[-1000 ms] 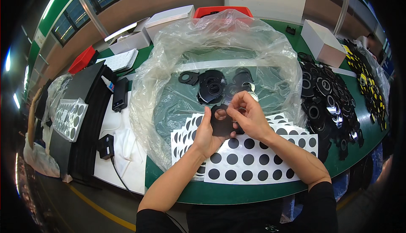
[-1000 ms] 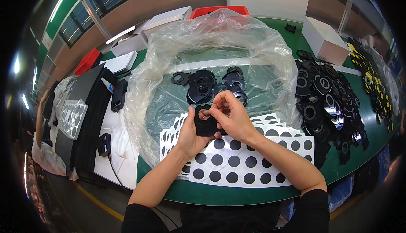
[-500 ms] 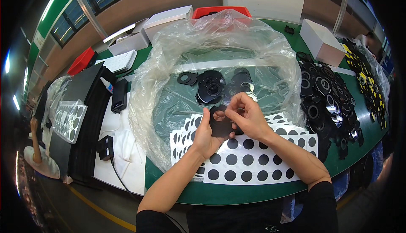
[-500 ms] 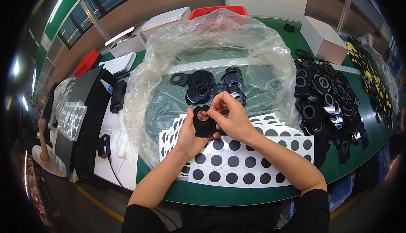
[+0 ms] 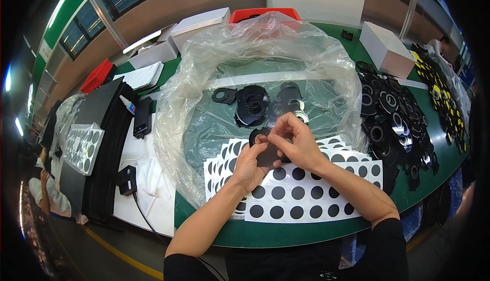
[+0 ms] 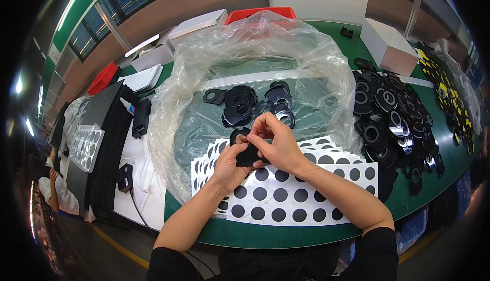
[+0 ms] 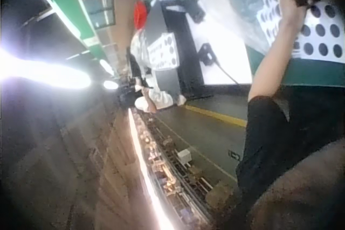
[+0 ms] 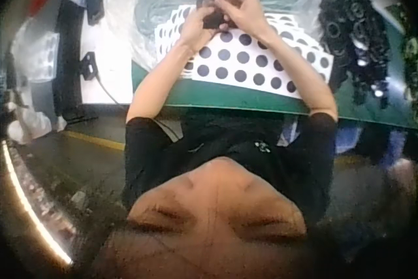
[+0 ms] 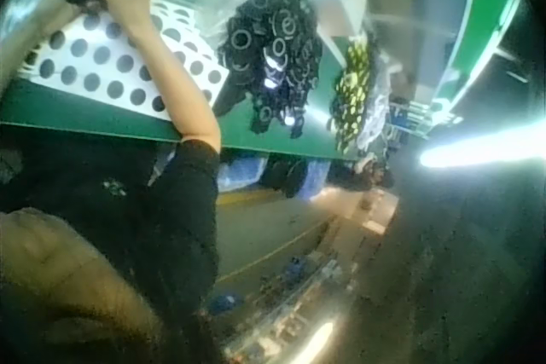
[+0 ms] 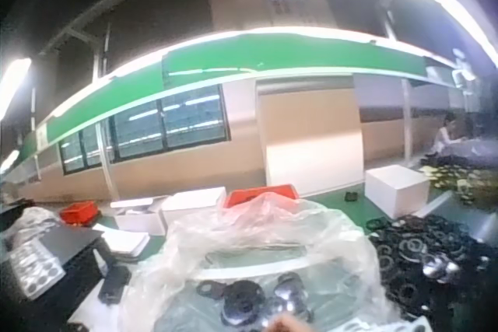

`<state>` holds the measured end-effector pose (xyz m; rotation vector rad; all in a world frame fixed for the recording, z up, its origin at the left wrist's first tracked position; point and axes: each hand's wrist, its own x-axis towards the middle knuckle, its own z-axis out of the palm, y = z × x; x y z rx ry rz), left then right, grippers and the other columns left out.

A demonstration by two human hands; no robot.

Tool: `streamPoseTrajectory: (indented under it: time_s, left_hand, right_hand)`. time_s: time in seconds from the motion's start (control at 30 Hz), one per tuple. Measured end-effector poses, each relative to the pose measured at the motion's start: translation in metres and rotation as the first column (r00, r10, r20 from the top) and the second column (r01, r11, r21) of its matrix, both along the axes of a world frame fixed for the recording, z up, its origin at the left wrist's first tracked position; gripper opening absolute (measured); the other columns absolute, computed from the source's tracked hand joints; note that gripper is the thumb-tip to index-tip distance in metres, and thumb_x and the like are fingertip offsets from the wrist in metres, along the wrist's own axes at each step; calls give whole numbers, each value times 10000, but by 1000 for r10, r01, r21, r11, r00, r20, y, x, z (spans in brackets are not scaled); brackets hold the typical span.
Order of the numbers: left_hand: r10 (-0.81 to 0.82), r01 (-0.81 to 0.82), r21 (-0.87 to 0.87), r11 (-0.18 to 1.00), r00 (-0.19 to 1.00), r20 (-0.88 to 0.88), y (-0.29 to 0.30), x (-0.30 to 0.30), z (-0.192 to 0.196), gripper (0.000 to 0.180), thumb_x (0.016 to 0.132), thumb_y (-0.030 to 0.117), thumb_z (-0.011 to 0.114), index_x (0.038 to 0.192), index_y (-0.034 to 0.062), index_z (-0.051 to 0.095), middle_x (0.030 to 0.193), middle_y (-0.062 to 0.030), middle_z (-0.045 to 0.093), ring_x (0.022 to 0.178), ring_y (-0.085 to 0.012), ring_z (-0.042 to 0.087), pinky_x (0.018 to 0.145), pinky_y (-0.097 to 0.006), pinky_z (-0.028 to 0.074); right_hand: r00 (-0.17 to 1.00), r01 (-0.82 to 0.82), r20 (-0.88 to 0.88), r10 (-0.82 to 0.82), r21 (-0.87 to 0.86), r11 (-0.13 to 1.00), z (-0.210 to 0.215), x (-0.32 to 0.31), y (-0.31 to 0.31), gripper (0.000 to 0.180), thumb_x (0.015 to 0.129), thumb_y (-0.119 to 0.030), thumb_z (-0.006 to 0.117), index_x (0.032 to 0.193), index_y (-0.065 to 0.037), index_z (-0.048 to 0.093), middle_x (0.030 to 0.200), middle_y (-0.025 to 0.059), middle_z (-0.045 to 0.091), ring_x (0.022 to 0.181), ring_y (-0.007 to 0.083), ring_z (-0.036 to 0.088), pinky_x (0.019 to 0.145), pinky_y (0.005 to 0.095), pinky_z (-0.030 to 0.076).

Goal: Attaching circular adhesive pads to black plastic components on an assembly line.

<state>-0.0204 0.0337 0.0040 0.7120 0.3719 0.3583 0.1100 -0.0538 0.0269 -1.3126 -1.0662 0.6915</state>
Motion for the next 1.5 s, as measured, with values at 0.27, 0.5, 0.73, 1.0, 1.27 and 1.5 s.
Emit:
streamPoseTrajectory:
  time_s: [0.27,0.5,0.73,1.0,1.27,1.5]
  left_hand:
    - [1,-1,-10,1000,1000,21,0,0,-4,123,924,109,486,1044,85,476,980,-52,549,867,-172,573,670,-340,501]
    - [0,-3,71,997,999,42,-5,-2,0,183,932,176,528,1083,83,483,958,-59,555,850,-162,559,625,-305,471]
    - [-73,64,177,982,996,47,-5,-1,-4,226,931,174,531,1110,59,456,948,-98,560,825,-177,563,622,-314,466]
    - [-144,135,289,948,990,9,-9,-1,-5,316,953,157,479,1231,67,359,965,-99,560,808,-160,564,627,-285,456]
    - [-182,162,217,963,981,72,-13,-2,8,641,948,613,184,1254,92,397,971,-84,564,785,-170,565,589,-272,442]
    - [-207,197,134,971,976,70,-6,1,4,754,902,703,131,1211,88,439,914,-132,582,738,-221,576,526,-296,421]
  right_hand:
    - [820,67,542,-186,232,970,-4,5,-1,189,769,-30,643,933,-28,549,821,65,602,827,216,590,692,323,486]
    - [424,150,753,-504,490,859,7,1,0,176,749,-72,644,917,-27,619,848,67,625,873,256,574,720,381,467]
    - [998,55,-3,-58,-226,973,25,5,-7,183,812,-65,618,946,49,670,683,72,647,581,120,612,532,251,476]
    - [967,182,216,-136,-214,960,21,8,-6,254,716,-218,720,774,17,641,652,65,641,567,139,609,538,291,482]
    - [659,336,719,-221,-18,942,25,-4,-10,377,664,-350,769,733,-39,569,634,74,577,649,263,577,566,388,470]
    - [850,64,516,108,-304,950,46,15,-16,253,751,-204,737,821,21,645,725,119,659,631,235,627,603,331,486]
